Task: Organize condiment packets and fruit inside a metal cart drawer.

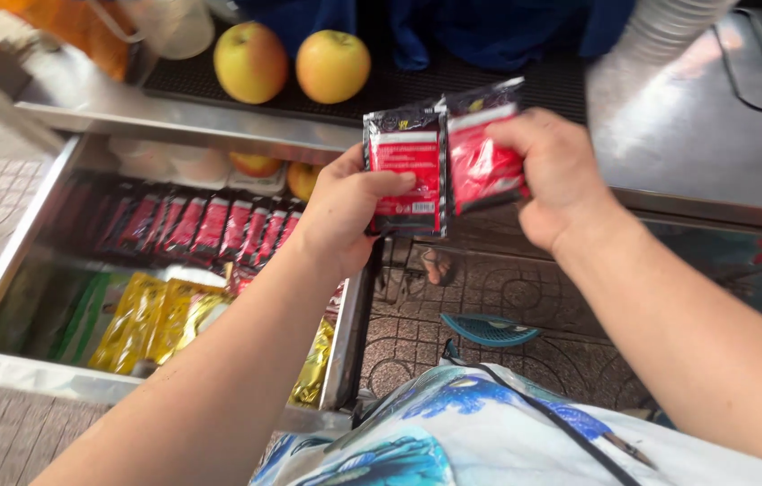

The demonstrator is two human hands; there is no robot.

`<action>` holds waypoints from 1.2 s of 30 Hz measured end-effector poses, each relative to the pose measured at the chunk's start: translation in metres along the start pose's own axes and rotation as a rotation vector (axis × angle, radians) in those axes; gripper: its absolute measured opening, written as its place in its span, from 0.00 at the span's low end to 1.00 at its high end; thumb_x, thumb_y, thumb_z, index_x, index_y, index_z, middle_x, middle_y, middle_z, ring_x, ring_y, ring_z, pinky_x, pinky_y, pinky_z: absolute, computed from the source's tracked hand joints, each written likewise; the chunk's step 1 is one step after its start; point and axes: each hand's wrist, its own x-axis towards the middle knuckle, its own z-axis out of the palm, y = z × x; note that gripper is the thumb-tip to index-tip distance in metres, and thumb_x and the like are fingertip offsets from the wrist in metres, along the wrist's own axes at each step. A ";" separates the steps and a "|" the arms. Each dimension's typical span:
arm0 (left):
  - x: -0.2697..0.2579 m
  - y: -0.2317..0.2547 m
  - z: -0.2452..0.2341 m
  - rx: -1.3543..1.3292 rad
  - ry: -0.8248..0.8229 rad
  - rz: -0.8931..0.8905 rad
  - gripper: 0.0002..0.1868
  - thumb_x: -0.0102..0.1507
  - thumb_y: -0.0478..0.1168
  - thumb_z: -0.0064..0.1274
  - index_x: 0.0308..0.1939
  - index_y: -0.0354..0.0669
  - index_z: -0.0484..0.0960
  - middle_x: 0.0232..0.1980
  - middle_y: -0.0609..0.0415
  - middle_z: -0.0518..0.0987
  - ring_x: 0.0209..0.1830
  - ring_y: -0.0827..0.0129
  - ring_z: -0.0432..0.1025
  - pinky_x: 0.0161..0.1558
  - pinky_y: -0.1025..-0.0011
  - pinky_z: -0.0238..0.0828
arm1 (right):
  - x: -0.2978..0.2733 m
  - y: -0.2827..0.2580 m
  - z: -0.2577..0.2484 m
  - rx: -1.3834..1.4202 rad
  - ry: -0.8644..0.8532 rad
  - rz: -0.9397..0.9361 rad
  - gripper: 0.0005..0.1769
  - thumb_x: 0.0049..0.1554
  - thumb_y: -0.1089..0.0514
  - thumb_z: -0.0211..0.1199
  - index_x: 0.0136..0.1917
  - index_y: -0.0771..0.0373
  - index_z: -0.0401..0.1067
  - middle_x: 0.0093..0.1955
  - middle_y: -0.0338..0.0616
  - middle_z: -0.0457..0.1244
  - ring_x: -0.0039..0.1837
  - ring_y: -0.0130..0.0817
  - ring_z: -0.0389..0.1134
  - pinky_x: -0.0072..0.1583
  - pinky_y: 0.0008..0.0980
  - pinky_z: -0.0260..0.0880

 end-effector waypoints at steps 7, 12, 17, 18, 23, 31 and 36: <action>-0.037 0.009 -0.024 -0.080 0.119 -0.040 0.17 0.60 0.26 0.52 0.52 0.40 0.77 0.45 0.49 0.85 0.41 0.65 0.81 0.45 0.62 0.82 | -0.011 0.037 0.034 0.048 -0.250 0.010 0.06 0.57 0.67 0.62 0.38 0.60 0.69 0.41 0.41 0.69 0.42 0.26 0.70 0.51 0.31 0.73; -0.053 0.006 -0.044 -0.039 0.202 -0.036 0.15 0.60 0.28 0.54 0.51 0.41 0.77 0.44 0.50 0.84 0.40 0.65 0.80 0.42 0.61 0.81 | -0.021 0.062 0.067 -0.064 -0.301 0.012 0.04 0.61 0.62 0.62 0.44 0.64 0.74 0.41 0.41 0.70 0.43 0.25 0.70 0.50 0.28 0.72; -0.057 0.013 -0.074 -0.036 0.263 -0.047 0.15 0.60 0.30 0.55 0.50 0.44 0.78 0.44 0.52 0.84 0.41 0.64 0.80 0.43 0.57 0.79 | -0.032 0.076 0.104 -0.077 -0.351 0.099 0.08 0.62 0.61 0.60 0.49 0.68 0.77 0.43 0.42 0.71 0.43 0.27 0.71 0.50 0.30 0.72; -0.059 0.017 -0.077 -0.029 0.283 -0.061 0.15 0.60 0.31 0.55 0.51 0.46 0.78 0.45 0.53 0.83 0.42 0.63 0.79 0.43 0.54 0.78 | -0.032 0.081 0.109 -0.081 -0.368 0.108 0.11 0.62 0.60 0.59 0.51 0.69 0.78 0.45 0.43 0.72 0.45 0.28 0.71 0.51 0.30 0.72; -0.058 0.034 -0.116 0.018 0.357 -0.159 0.15 0.60 0.33 0.55 0.51 0.49 0.78 0.46 0.55 0.83 0.44 0.62 0.80 0.45 0.47 0.78 | -0.030 0.110 0.121 -0.364 -0.376 -0.180 0.14 0.64 0.61 0.57 0.56 0.72 0.78 0.55 0.40 0.63 0.56 0.28 0.66 0.60 0.28 0.67; -0.043 0.043 -0.187 0.199 0.500 -0.057 0.16 0.57 0.27 0.55 0.48 0.40 0.76 0.42 0.49 0.84 0.38 0.59 0.81 0.38 0.55 0.81 | -0.055 0.101 0.137 -0.966 -0.154 -0.453 0.18 0.55 0.64 0.61 0.59 0.63 0.78 0.60 0.49 0.63 0.54 0.43 0.69 0.56 0.36 0.69; -0.015 0.021 -0.225 0.313 0.499 0.031 0.19 0.54 0.23 0.53 0.49 0.35 0.77 0.42 0.47 0.84 0.37 0.62 0.80 0.38 0.61 0.81 | -0.060 0.113 0.141 -1.128 -0.167 -0.898 0.25 0.50 0.73 0.57 0.61 0.68 0.75 0.62 0.58 0.60 0.59 0.57 0.67 0.59 0.45 0.69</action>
